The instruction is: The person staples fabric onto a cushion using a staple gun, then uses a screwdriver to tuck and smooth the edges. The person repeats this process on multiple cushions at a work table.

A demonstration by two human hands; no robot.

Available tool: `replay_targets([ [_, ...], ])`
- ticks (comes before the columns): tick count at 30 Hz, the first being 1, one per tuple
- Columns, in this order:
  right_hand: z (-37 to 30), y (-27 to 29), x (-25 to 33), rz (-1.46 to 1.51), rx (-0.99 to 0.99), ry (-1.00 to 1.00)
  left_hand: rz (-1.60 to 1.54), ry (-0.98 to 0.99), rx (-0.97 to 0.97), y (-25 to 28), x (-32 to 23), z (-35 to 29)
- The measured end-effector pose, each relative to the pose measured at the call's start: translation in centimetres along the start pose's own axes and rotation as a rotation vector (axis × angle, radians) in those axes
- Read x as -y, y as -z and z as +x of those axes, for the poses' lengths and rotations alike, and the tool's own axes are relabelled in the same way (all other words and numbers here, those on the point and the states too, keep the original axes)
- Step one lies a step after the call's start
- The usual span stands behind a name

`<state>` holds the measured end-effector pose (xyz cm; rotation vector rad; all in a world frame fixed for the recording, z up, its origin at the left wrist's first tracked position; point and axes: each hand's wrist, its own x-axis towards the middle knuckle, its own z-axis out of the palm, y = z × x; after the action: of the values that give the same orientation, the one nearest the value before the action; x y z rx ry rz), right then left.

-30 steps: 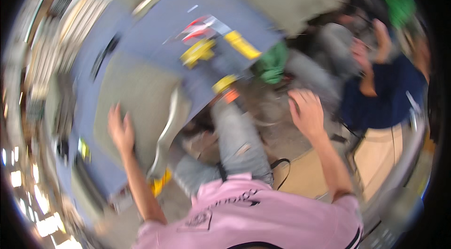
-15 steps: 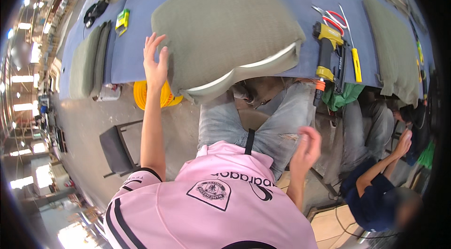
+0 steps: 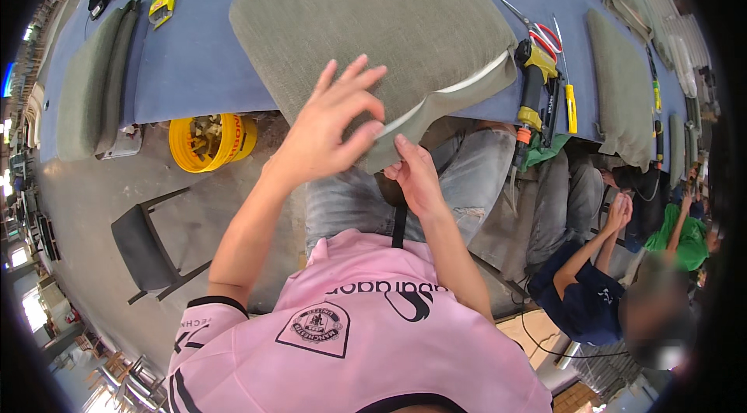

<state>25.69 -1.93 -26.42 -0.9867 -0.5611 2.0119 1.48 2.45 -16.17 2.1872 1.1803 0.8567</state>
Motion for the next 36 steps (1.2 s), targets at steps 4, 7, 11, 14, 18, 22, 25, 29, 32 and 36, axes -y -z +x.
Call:
replay_targets([
  [4, -0.4, -2.8, 1.9, -0.345, -0.207, 0.053, 0.128, -0.012, 0.161, -1.0, -1.2, 1.2],
  [7, -1.1, -3.6, 2.7, -0.561, -0.292, 0.122, 0.203, 0.012, 0.211, -1.0, -2.4, 1.3],
  [11, -0.7, -4.0, 1.7, -0.563, -0.332, 0.28, 0.433, 0.065, 0.167, -3.5, -3.0, 1.2],
  [14, -0.1, -2.6, 1.2, -0.649, -0.334, 0.259, 0.503, 0.109, 0.101, -5.3, -3.2, 1.1],
  [18, -1.1, -4.6, 2.8, -0.687, -0.359, 0.242, 0.531, 0.104, -0.063, -7.7, -1.7, 0.3],
  [22, -0.9, -4.8, 2.7, -0.668, -0.373, 0.205, 0.424, 0.086, -0.195, -8.4, -1.0, -0.2],
  [25, -0.7, -4.9, 2.0, -0.714, -0.376, 0.199, 0.394, 0.035, -0.229, -8.3, -0.3, -0.4],
  [29, -1.4, -4.9, 5.2, -1.021, -0.229, 0.323, 0.37, 0.041, -0.307, -9.1, 0.2, -0.3],
  [32, -3.2, -3.0, 12.1, -1.233, -0.237, 0.494, 0.382, 0.081, -0.308, -8.9, -0.7, -0.2],
  [36, 0.7, 5.8, 19.8, -1.763, -0.915, 0.868, 0.362, 0.091, -0.352, -9.0, -1.3, 0.4],
])
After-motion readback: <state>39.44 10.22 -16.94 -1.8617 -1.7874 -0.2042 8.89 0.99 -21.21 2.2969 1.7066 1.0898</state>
